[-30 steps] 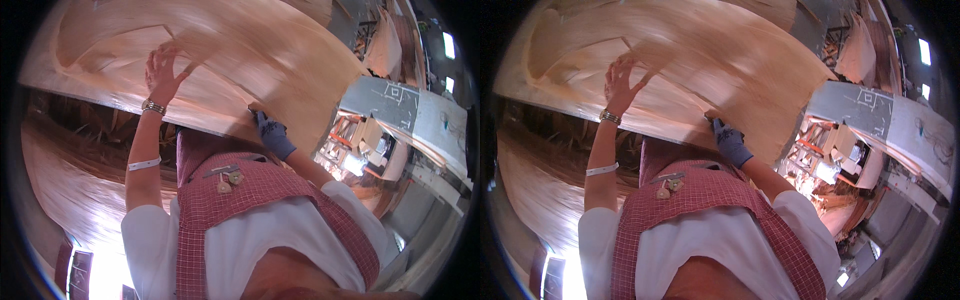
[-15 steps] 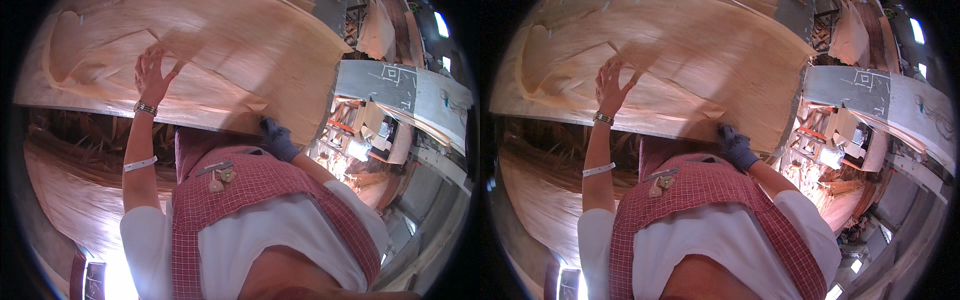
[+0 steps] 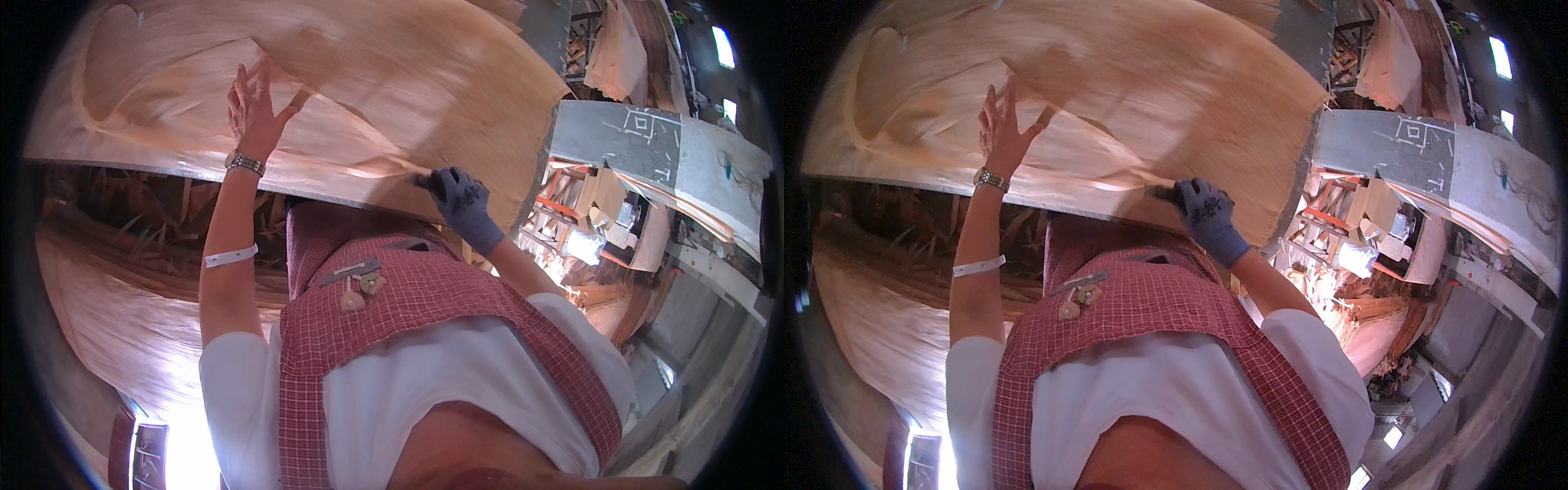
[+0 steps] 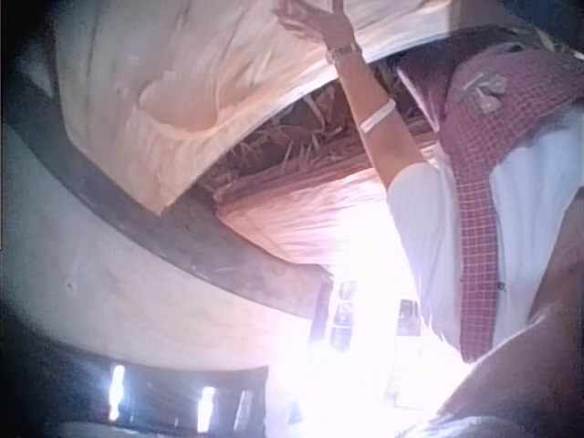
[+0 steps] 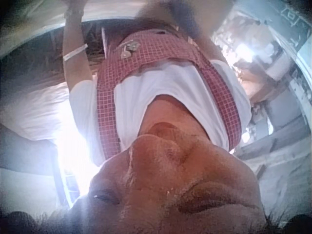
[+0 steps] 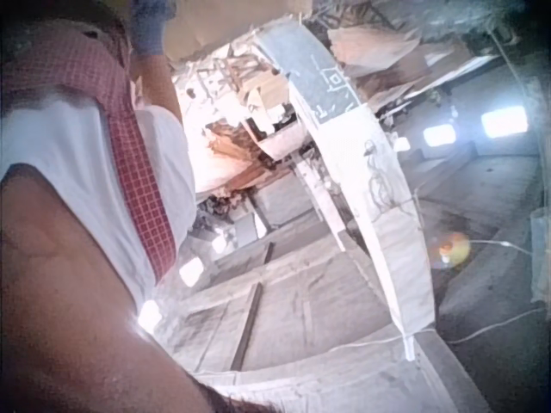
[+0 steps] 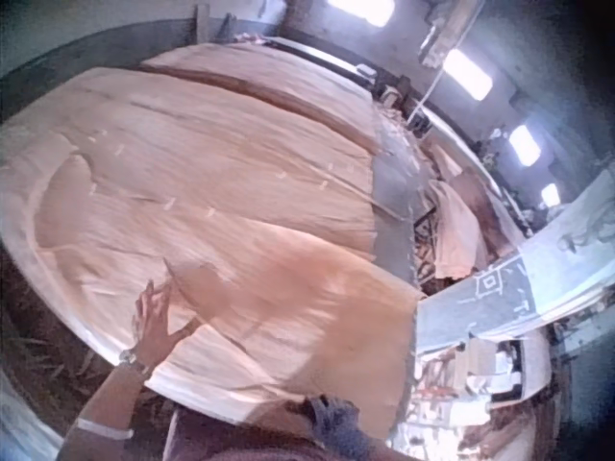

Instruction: The person applies small strips of white tape to cracks and edges of large wood veneer sheets, smoothing the sheets by hand and using a small utility knife to cut tape and trim edges.

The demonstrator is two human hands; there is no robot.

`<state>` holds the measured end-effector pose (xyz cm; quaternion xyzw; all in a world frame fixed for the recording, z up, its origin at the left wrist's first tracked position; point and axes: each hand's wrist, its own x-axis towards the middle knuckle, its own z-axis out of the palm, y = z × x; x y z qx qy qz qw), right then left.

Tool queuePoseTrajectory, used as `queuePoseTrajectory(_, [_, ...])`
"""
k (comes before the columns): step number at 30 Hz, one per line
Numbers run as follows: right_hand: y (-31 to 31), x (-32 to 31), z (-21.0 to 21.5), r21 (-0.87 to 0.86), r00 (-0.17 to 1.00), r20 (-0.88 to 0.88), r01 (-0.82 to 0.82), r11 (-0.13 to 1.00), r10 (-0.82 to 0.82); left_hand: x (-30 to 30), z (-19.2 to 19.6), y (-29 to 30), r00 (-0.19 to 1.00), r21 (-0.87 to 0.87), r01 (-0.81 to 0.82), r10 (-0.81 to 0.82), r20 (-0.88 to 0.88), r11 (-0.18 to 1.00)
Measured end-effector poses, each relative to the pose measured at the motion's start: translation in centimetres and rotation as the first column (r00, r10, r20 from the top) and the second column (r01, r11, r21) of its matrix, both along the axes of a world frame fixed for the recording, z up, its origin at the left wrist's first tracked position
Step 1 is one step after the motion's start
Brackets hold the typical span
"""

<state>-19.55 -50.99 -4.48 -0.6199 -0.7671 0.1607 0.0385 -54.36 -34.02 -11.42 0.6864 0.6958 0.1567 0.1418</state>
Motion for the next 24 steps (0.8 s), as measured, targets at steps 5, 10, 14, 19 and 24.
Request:
queuePoseTrajectory(5, [2.4,-2.3,0.1,-0.326,0.862,-0.502,-0.109,0.939,-0.074,-0.3,-0.2,0.1,0.998,-0.016,0.010,-0.011,-0.061,1.000])
queuePoseTrajectory(10, [8.1,-5.5,-8.5,-0.315,0.914,-0.404,-0.104,0.943,-0.034,0.4,0.3,0.9,0.988,-0.087,0.033,-0.046,-0.148,0.996])
queuePoseTrajectory(14, [7.5,-5.4,-13.2,-0.370,0.724,-0.664,-0.102,0.923,-0.186,0.4,1.3,1.0,0.997,-0.121,-0.022,0.013,-0.075,0.992])
queuePoseTrajectory(19, [7.9,-5.5,-12.8,-0.429,0.606,-0.735,-0.067,0.901,-0.304,-2.0,3.3,1.4,0.986,0.262,0.138,-0.108,-0.126,0.955])
queuePoseTrajectory(24, [8.0,-6.2,-10.8,-0.515,0.702,-0.602,0.025,0.857,-0.382,-12.7,5.3,-7.6,0.980,0.297,0.100,-0.043,-0.195,0.949])
